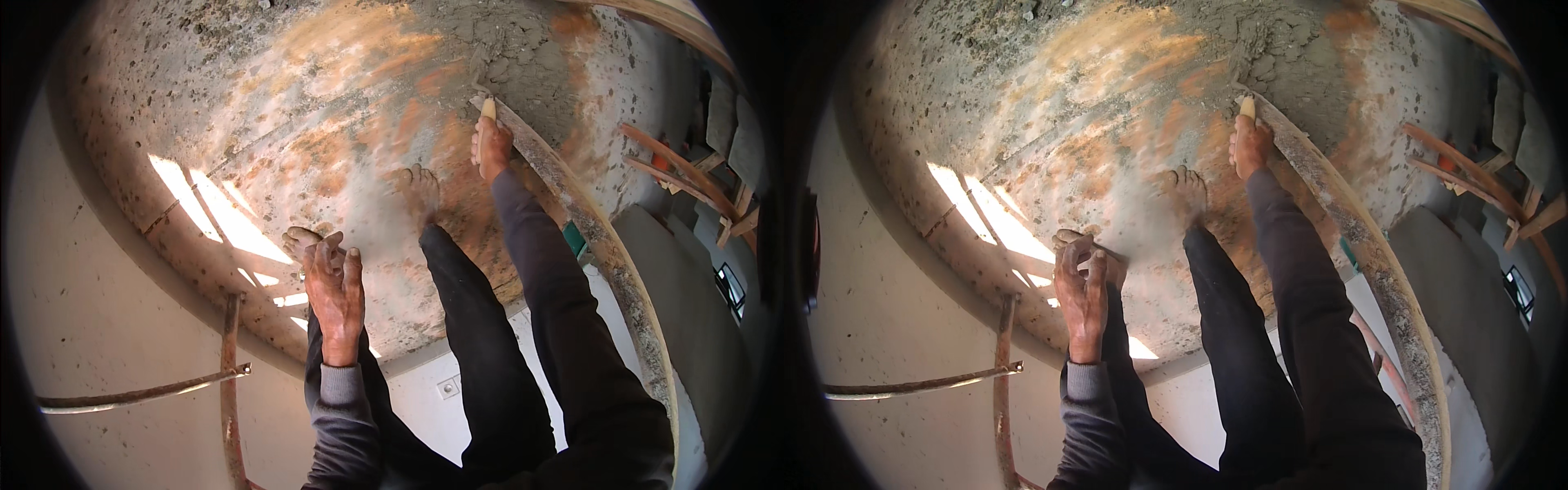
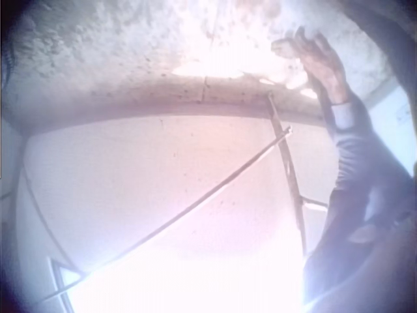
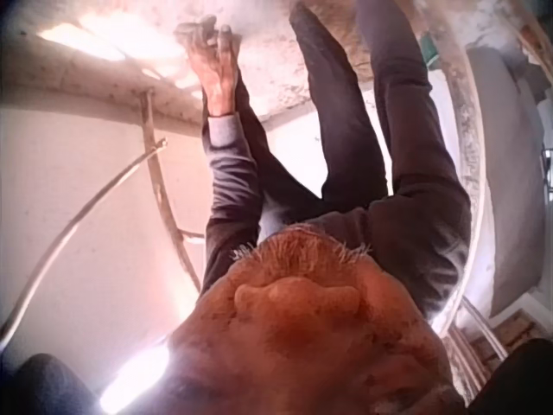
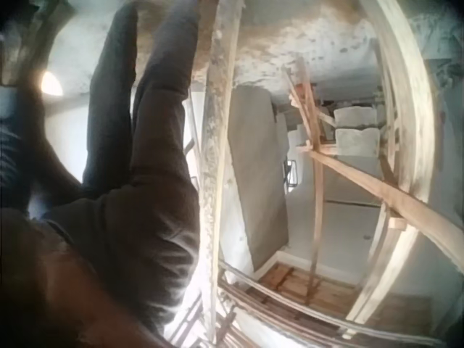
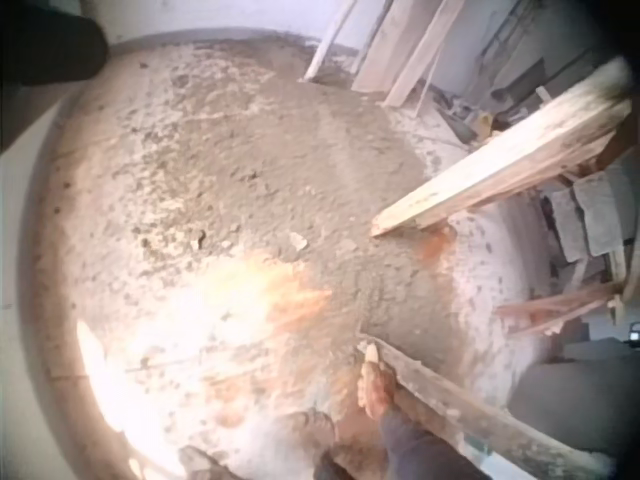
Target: The person applies wet cement to a floor surface using a trowel, spreading and smoothing the mixture across the area while working from a crouched position.
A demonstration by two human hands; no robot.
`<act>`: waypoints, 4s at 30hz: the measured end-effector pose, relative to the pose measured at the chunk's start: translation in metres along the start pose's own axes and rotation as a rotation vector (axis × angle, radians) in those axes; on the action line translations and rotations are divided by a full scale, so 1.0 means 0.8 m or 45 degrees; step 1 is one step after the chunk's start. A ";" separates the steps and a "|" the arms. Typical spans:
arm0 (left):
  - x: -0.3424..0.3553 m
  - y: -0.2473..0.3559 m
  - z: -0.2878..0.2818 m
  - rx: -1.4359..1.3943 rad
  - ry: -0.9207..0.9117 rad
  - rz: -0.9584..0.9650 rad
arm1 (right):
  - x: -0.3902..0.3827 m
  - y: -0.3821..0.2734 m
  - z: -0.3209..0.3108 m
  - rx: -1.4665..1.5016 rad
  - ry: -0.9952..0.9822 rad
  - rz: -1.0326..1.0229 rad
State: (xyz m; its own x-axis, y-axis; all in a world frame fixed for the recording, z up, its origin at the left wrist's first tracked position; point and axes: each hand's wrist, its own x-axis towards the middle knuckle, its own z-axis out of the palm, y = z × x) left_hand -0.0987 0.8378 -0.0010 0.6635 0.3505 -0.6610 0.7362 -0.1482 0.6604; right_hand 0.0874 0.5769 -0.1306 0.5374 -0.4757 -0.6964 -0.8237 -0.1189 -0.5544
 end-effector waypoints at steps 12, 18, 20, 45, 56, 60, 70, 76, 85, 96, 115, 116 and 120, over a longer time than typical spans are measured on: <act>-0.005 -0.009 -0.002 0.038 -0.009 0.048 | -0.098 0.192 -0.151 -0.732 -0.055 -0.075; -0.011 -0.007 0.008 0.098 -0.042 0.083 | -0.007 0.225 -0.141 -1.194 0.027 -0.596; -0.019 -0.021 -0.004 0.152 -0.034 0.054 | -0.019 0.176 -0.070 -1.045 0.068 -0.382; -0.014 -0.002 0.011 0.067 -0.062 0.077 | 0.002 0.047 -0.007 0.252 -0.106 0.254; -0.016 -0.007 0.004 0.050 -0.054 0.035 | -0.086 0.172 -0.115 -0.224 -0.124 0.390; -0.020 -0.008 0.010 0.057 -0.093 0.047 | -0.053 0.245 -0.140 -0.457 0.065 0.111; -0.022 -0.017 0.012 0.123 -0.073 0.121 | 0.024 0.133 -0.091 0.063 0.117 0.363; -0.020 0.001 0.019 0.154 -0.123 0.107 | 0.012 0.113 -0.171 0.015 -0.128 0.294; -0.015 0.001 0.020 0.128 -0.148 0.123 | -0.013 0.092 -0.245 0.403 -0.439 0.342; -0.014 -0.007 0.018 0.072 -0.106 0.116 | -0.083 0.144 -0.243 0.170 -0.328 0.506; -0.020 -0.005 0.009 -0.013 -0.077 0.066 | -0.087 0.111 -0.018 -0.419 -0.600 0.151; -0.019 -0.003 0.008 -0.019 -0.073 0.070 | -0.088 0.113 -0.014 -0.529 -0.642 0.114; -0.019 -0.004 0.005 -0.023 -0.068 0.041 | -0.056 0.102 -0.010 -0.371 -0.491 0.150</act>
State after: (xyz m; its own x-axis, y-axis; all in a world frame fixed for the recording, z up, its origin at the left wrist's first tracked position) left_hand -0.1104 0.8295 0.0058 0.6932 0.2959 -0.6572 0.7123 -0.1415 0.6875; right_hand -0.0056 0.5818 -0.1411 0.4203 -0.1500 -0.8949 -0.8694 -0.3489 -0.3499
